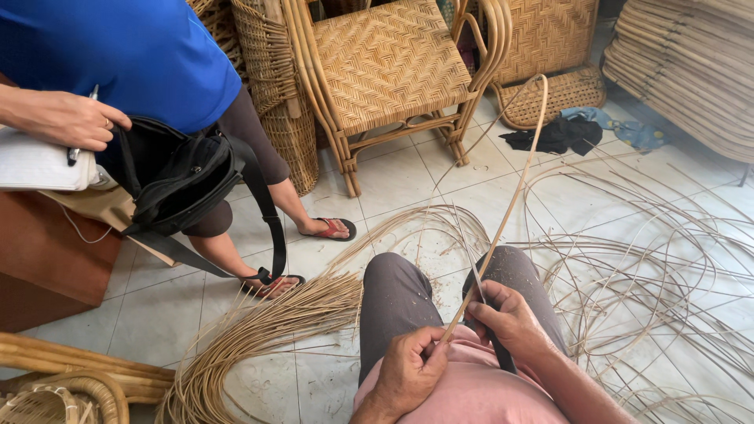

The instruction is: The person uses a knife to strip a thin layer from long strands of rattan, holding the strand against their leg while pulling the knife along it.

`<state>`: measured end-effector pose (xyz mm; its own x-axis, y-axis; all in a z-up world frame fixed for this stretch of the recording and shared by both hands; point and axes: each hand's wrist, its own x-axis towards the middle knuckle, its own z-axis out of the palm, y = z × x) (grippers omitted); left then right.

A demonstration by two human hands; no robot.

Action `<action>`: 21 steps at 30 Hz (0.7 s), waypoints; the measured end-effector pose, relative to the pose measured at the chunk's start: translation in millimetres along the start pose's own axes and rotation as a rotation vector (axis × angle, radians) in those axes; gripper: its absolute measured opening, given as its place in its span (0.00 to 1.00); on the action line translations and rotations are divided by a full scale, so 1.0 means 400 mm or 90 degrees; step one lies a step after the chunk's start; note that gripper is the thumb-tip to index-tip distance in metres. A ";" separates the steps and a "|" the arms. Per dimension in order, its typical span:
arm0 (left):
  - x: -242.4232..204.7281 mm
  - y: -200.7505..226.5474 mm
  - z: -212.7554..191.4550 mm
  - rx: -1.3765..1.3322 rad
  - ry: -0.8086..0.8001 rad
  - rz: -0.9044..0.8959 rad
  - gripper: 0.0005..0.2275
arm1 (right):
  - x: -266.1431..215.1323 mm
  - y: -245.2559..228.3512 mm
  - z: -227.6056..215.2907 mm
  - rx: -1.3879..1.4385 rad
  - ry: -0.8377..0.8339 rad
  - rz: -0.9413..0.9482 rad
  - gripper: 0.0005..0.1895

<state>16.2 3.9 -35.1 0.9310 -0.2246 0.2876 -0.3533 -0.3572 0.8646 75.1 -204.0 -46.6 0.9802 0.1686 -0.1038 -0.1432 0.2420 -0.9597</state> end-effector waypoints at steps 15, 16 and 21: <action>-0.006 -0.016 0.008 -0.082 0.055 0.008 0.06 | -0.004 0.024 0.012 -0.158 -0.171 -0.061 0.02; -0.005 -0.014 0.007 -0.103 0.069 -0.015 0.06 | -0.012 0.025 0.012 -0.239 -0.214 -0.074 0.04; 0.001 -0.030 -0.011 -0.082 0.091 -0.089 0.14 | -0.044 -0.010 0.020 -0.425 -0.357 -0.116 0.15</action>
<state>21.1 12.2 -43.5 0.9769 -0.0466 0.2087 -0.2136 -0.2557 0.9428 57.4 -200.3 -39.0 0.7441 0.6669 0.0398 0.2891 -0.2678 -0.9191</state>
